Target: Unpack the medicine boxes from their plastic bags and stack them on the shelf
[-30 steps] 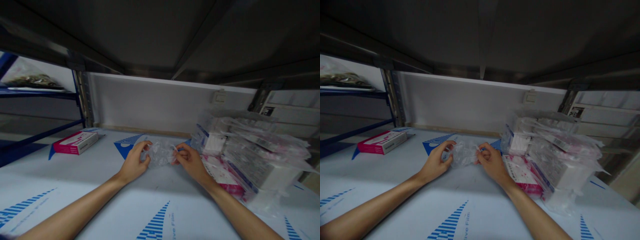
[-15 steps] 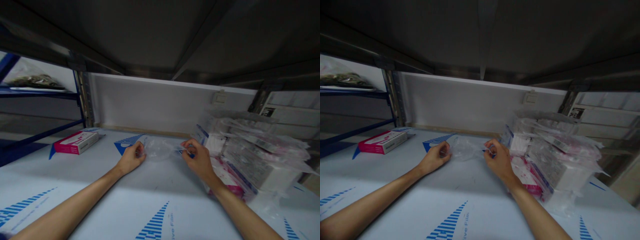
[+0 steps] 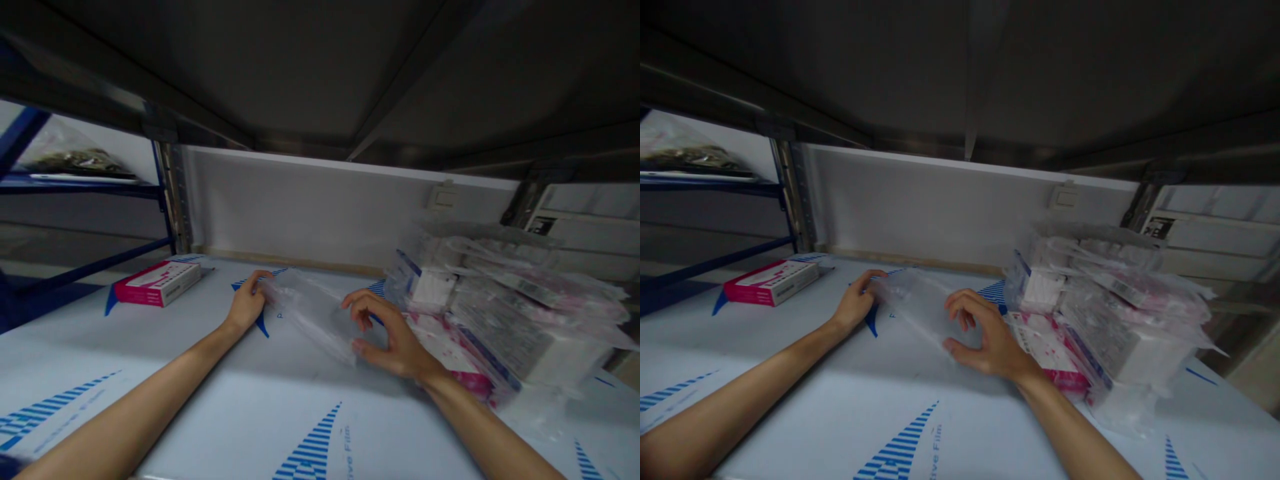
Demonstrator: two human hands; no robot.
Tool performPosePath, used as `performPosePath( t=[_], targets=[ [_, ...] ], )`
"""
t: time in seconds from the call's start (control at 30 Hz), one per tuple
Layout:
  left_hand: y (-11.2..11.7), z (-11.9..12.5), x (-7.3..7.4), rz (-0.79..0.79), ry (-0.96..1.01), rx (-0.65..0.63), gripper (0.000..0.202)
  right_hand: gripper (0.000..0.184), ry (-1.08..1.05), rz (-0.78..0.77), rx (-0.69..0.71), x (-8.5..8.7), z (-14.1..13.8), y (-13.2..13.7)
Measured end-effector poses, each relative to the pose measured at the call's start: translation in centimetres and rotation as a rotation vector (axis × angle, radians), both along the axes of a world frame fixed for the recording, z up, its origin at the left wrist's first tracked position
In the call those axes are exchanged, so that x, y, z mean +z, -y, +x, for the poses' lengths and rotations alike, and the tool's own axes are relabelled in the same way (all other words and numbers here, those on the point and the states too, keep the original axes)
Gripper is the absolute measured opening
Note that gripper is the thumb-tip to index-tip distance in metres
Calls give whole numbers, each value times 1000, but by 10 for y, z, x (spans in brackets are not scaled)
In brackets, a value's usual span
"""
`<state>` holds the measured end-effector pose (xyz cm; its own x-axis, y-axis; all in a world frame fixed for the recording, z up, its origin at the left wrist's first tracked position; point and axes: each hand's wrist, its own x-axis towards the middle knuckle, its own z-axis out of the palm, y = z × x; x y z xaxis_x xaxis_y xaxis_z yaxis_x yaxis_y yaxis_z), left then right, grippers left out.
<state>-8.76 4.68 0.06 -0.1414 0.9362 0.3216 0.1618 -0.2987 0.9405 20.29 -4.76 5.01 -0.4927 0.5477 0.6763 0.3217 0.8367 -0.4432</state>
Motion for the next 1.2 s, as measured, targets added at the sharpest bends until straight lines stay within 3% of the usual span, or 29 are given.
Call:
performPosePath(
  t=[0.1,0.2,0.3,0.4,0.5,0.57,0.63,0.73,0.8,0.87,0.97,1.1,1.2],
  targets=[
    [-2,5,0,-8,98,-132,19,5,-95,106,-117,1,3,-3],
    [3,11,5,-64,174,-287,18,4,-31,122,-189,-1,13,-12],
    [12,13,12,-124,209,-417,19,21,120,52,-154,-3,16,-14],
    [15,11,14,-192,195,-532,36,38,290,-61,-112,-9,7,-9],
    [9,8,10,-187,-59,-370,52,49,487,-197,-151,-18,-3,-7],
    [3,5,5,-138,-244,-168,46,53,584,-244,-198,-24,-6,-8],
    [0,3,3,-91,-318,-48,45,53,628,-238,-232,-28,-6,-10],
    [7,2,8,160,-493,40,42,48,613,-174,-274,-28,-4,-12],
    [17,5,17,399,-700,-9,37,46,614,-146,-307,-28,-5,-11],
    [28,8,25,498,-889,-177,33,46,648,-142,-340,-29,-6,-10],
    [39,13,30,418,-1067,-358,34,49,705,-142,-433,-35,-9,-14],
    [41,17,28,421,-1143,-311,47,59,712,-161,-620,-43,-12,-28],
    [44,20,28,405,-1150,-372,51,60,645,-114,-725,-36,-15,-30]
  ],
)
